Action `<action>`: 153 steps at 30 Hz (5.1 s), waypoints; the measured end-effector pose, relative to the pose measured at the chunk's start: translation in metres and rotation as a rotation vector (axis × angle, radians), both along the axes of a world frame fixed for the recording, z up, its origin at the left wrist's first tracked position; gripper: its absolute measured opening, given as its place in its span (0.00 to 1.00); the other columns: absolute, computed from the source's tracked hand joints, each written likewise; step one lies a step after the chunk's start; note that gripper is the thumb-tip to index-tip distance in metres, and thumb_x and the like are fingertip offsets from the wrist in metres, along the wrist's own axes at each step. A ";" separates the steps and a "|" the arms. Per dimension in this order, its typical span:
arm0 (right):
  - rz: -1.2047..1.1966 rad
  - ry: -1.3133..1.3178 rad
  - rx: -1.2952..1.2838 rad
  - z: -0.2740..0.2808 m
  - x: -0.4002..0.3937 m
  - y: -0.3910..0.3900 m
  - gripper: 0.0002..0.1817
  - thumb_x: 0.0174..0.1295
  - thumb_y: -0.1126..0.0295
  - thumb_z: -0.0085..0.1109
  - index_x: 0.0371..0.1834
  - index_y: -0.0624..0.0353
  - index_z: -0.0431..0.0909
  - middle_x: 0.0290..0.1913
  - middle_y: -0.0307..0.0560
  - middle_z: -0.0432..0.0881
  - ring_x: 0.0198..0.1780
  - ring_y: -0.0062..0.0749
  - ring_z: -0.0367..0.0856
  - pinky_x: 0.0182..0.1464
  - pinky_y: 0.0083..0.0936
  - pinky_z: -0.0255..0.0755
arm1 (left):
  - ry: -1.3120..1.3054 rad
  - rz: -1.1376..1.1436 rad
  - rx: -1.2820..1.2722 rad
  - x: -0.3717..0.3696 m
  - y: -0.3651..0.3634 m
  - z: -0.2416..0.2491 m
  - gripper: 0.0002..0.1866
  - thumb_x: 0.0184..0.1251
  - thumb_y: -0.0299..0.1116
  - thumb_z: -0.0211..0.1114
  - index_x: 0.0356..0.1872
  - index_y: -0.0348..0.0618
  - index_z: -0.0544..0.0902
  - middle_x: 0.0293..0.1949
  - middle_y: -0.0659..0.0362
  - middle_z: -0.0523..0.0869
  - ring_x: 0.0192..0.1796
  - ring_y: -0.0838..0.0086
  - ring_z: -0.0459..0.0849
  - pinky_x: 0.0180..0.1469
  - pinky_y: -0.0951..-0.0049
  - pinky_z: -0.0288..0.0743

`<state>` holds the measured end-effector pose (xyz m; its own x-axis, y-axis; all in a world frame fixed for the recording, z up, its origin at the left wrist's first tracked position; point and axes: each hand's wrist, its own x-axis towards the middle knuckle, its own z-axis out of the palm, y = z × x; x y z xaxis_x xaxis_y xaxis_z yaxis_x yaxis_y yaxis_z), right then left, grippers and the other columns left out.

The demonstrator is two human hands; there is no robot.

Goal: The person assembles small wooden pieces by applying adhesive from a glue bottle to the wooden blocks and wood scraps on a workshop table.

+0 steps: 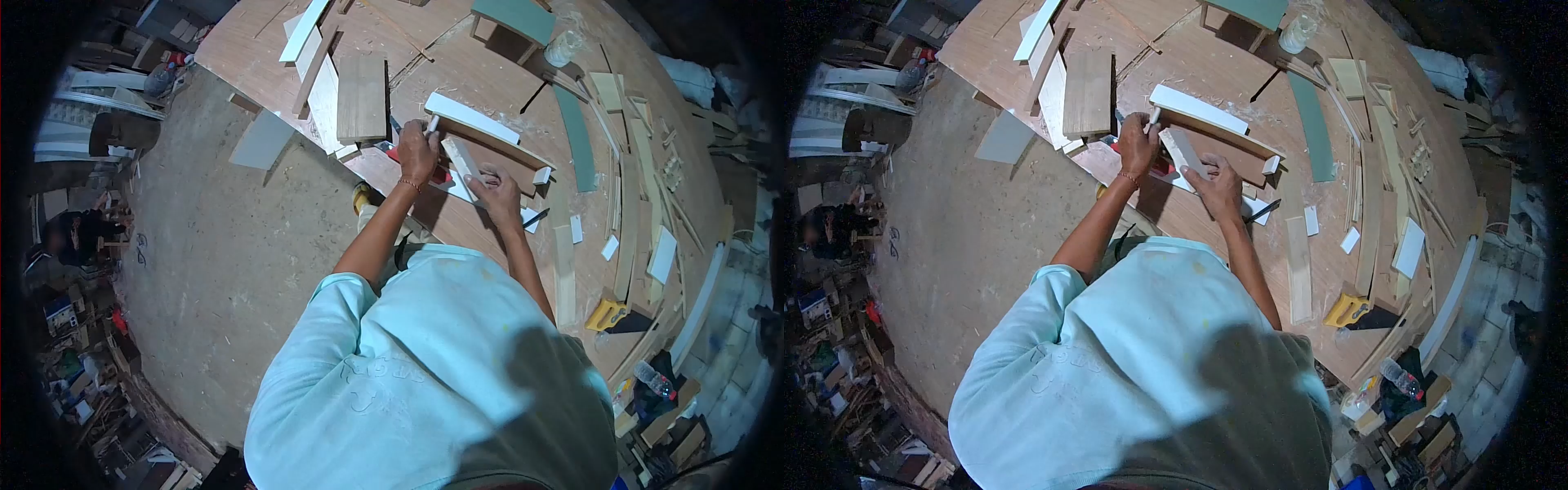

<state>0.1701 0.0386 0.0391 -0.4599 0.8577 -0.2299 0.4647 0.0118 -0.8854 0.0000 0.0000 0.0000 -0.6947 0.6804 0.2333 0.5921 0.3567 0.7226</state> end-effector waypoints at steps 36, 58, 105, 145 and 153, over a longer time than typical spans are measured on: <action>0.041 0.302 -0.424 -0.037 -0.045 -0.025 0.29 0.54 0.52 0.56 0.46 0.72 0.69 0.35 0.49 0.77 0.35 0.22 0.73 0.36 0.17 0.67 | 0.052 -0.346 -0.108 -0.023 -0.051 0.006 0.04 0.42 0.23 0.59 0.23 0.37 0.79 0.21 0.48 0.78 0.28 0.58 0.79 0.31 0.64 0.70; -0.123 0.023 -0.145 -0.026 -0.096 -0.043 0.37 0.47 0.44 0.56 0.44 0.73 0.71 0.39 0.66 0.76 0.43 0.48 0.76 0.46 0.33 0.69 | -0.931 -0.170 0.037 -0.041 -0.037 0.021 0.16 0.54 0.34 0.61 0.40 0.31 0.78 0.30 0.57 0.81 0.29 0.81 0.75 0.31 0.81 0.69; -0.087 -0.434 -0.169 0.044 0.159 0.006 0.40 0.27 0.51 0.68 0.45 0.64 0.71 0.41 0.58 0.77 0.44 0.44 0.77 0.46 0.29 0.69 | -0.463 -0.846 -0.298 0.103 0.044 0.034 0.07 0.53 0.28 0.59 0.30 0.33 0.77 0.25 0.52 0.81 0.29 0.71 0.81 0.30 0.73 0.73; -0.494 -0.323 0.204 -0.030 0.104 0.040 0.14 0.46 0.71 0.59 0.36 0.67 0.76 0.27 0.55 0.80 0.33 0.47 0.79 0.38 0.33 0.72 | -0.376 -0.627 -0.249 0.134 0.059 0.014 0.16 0.49 0.30 0.65 0.38 0.30 0.75 0.32 0.49 0.82 0.36 0.69 0.82 0.39 0.74 0.74; -0.519 -0.259 0.313 -0.032 0.101 0.038 0.13 0.46 0.68 0.59 0.33 0.65 0.76 0.28 0.59 0.79 0.34 0.49 0.78 0.39 0.36 0.70 | -0.404 -0.640 -0.286 0.134 0.052 0.015 0.16 0.52 0.28 0.63 0.40 0.29 0.75 0.34 0.49 0.81 0.37 0.72 0.80 0.41 0.76 0.73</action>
<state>0.2708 0.0766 0.0067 0.0683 0.9975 0.0187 0.6769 -0.0326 -0.7353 0.1343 0.0519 0.0154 -0.1439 0.9700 -0.1958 0.4568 0.2406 0.8564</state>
